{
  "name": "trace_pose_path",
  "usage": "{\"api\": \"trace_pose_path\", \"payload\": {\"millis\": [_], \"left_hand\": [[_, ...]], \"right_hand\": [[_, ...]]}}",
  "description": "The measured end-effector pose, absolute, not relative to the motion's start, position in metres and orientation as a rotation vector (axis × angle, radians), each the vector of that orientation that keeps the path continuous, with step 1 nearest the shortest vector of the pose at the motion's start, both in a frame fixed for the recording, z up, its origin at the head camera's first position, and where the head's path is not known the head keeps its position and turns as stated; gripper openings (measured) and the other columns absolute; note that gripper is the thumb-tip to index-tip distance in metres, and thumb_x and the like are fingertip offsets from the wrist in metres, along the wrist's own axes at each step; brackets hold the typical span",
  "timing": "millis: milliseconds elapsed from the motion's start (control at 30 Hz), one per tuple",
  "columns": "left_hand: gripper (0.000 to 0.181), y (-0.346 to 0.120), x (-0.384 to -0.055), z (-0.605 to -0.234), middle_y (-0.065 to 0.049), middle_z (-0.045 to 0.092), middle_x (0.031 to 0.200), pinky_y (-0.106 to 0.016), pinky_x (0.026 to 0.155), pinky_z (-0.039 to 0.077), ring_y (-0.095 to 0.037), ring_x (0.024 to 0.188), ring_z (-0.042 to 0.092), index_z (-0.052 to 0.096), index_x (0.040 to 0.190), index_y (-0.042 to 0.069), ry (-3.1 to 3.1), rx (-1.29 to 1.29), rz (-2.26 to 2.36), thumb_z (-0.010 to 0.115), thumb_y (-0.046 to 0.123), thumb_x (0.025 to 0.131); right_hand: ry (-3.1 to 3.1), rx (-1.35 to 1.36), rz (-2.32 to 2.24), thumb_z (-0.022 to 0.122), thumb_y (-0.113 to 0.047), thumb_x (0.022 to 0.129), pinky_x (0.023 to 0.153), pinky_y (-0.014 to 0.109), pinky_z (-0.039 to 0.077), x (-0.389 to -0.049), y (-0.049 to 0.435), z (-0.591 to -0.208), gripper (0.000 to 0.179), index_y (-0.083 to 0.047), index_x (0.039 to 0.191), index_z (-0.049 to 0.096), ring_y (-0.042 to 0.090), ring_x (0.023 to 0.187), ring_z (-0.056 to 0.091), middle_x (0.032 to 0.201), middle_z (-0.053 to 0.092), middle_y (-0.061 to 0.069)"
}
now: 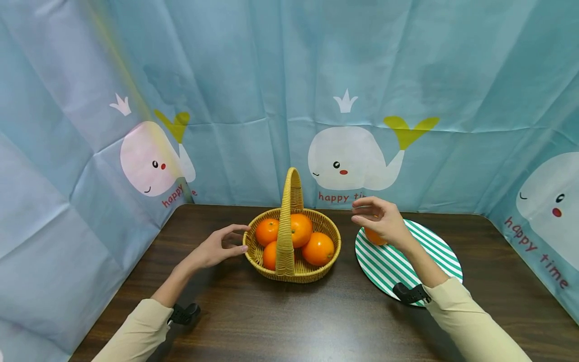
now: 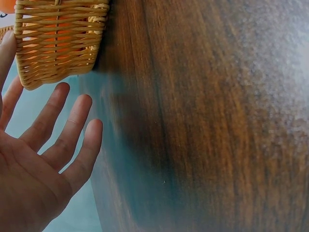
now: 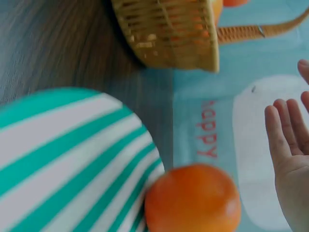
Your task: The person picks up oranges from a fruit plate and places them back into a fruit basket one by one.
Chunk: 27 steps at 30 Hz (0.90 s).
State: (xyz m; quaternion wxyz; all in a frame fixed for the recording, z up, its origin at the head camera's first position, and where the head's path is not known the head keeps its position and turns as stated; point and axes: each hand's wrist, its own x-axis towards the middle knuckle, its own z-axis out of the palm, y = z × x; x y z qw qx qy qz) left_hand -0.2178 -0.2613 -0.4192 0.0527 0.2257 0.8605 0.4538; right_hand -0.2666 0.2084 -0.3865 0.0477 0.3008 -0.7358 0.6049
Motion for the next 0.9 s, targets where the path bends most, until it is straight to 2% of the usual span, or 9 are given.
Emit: {"api": "trace_pose_path", "payload": {"millis": [367, 633, 800, 900], "left_hand": [[0.051, -0.261, -0.218, -0.420, -0.017, 0.051, 0.145, -0.050, 0.092, 0.054, -0.045, 0.127, 0.051, 0.054, 0.144, 0.009, 2.625, 0.692, 1.373, 0.072, 0.020, 0.098], [0.052, -0.262, -0.218, -0.421, -0.018, 0.050, 0.145, -0.048, 0.091, 0.054, -0.048, 0.127, 0.050, 0.054, 0.144, 0.009, 2.620, 0.673, 1.382, 0.073, 0.020, 0.097], [0.052, -0.262, -0.218, -0.421, -0.018, 0.049, 0.146, -0.046, 0.091, 0.055, -0.048, 0.128, 0.049, 0.054, 0.144, 0.009, 2.618, 0.665, 1.383, 0.073, 0.021, 0.097], [0.052, -0.261, -0.218, -0.421, -0.018, 0.050, 0.145, -0.045, 0.091, 0.055, -0.047, 0.127, 0.050, 0.053, 0.145, 0.009, 2.619, 0.668, 1.379, 0.073, 0.021, 0.098]], "right_hand": [[-2.314, 0.797, 1.769, 0.070, -0.001, 0.096, 0.087, 0.029, 0.056, -0.261, 0.255, -0.385, 0.031, 0.005, 0.126, 0.063, 0.019, 0.107, 0.067, 0.121, 0.065, 0.014], [-2.368, 0.722, 1.646, 0.071, -0.003, 0.096, 0.086, 0.025, 0.055, -0.255, 0.281, -0.395, 0.031, 0.002, 0.126, 0.064, 0.021, 0.111, 0.064, 0.121, 0.065, 0.014], [-2.417, 0.687, 1.561, 0.071, -0.006, 0.097, 0.087, 0.020, 0.052, -0.253, 0.291, -0.402, 0.031, 0.002, 0.126, 0.064, 0.019, 0.109, 0.064, 0.122, 0.062, 0.025], [-2.428, 0.669, 1.548, 0.071, -0.007, 0.097, 0.087, 0.020, 0.052, -0.253, 0.295, -0.408, 0.031, 0.003, 0.125, 0.063, 0.025, 0.110, 0.063, 0.124, 0.059, 0.030]]}}
